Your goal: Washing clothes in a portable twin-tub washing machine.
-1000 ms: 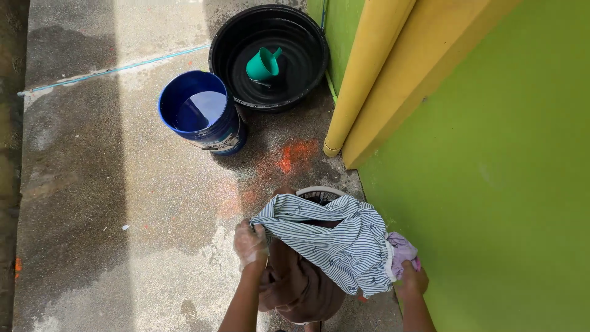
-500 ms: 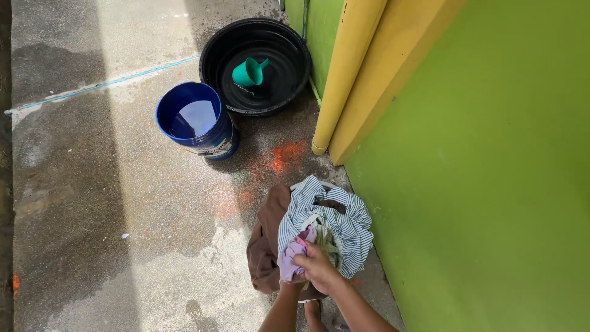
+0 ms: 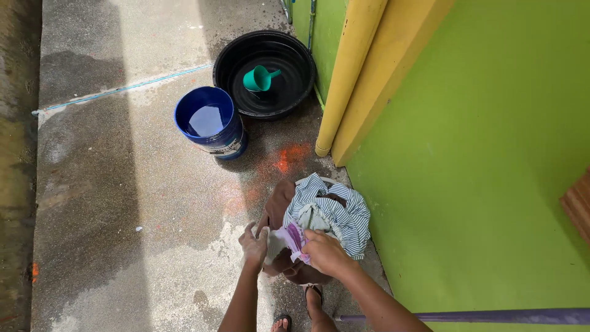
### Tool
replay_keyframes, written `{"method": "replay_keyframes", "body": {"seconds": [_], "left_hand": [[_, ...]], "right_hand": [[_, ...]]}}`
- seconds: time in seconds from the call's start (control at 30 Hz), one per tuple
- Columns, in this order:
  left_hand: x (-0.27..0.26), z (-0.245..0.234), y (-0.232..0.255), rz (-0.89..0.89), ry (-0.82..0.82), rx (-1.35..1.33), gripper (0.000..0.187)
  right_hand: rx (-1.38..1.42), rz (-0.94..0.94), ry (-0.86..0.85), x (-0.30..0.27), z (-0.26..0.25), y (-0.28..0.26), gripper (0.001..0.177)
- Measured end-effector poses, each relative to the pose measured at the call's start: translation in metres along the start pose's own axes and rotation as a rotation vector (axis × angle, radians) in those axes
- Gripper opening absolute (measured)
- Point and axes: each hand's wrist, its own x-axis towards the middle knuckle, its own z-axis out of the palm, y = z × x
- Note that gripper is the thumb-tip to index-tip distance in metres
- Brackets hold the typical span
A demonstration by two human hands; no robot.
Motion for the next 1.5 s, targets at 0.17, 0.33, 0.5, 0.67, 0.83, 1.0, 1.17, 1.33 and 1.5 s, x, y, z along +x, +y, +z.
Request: {"method": "replay_keyframes", "body": {"seconds": [0.17,0.33,0.5,0.67,0.83,1.0,1.17,1.33,1.5], "left_hand": [[-0.114,-0.022,-0.011,0.004,-1.285,-0.638,0.094],[-0.090,-0.010,-0.120,0.119,-1.633,-0.735,0.094],[-0.099,-0.056,-0.134,0.047,-1.363,-0.933,0.066],[-0.148,-0.116,-0.076,0.296,-0.899,-0.869,0.070],[-0.191,-0.168,-0.022,0.492,-0.774,-0.694,0.060],[-0.158,-0.155,-0.050,0.662,-0.928,-0.812,0.035],[-0.199,-0.161,-0.045,0.588,-0.615,-0.753,0.024],[-0.264,-0.193,0.052,1.296,-0.652,-1.066,0.029],[-0.266,-0.174,-0.014,1.522,-0.621,-0.505,0.027]], "right_hand": [[0.517,0.005,0.163,-0.049,-0.019,-0.058,0.020],[0.951,-0.174,0.434,-0.075,0.091,-0.065,0.037],[0.842,-0.214,0.429,-0.122,0.152,-0.161,0.033],[0.839,0.316,0.688,-0.180,0.132,-0.257,0.062],[0.887,0.582,0.653,-0.267,0.192,-0.242,0.077],[1.069,0.802,0.530,-0.370,0.359,-0.219,0.051],[1.408,1.019,0.381,-0.527,0.554,-0.277,0.045],[1.633,1.250,0.388,-0.623,0.826,-0.277,0.044],[1.944,1.256,0.452,-0.575,0.837,-0.301,0.047]]}}
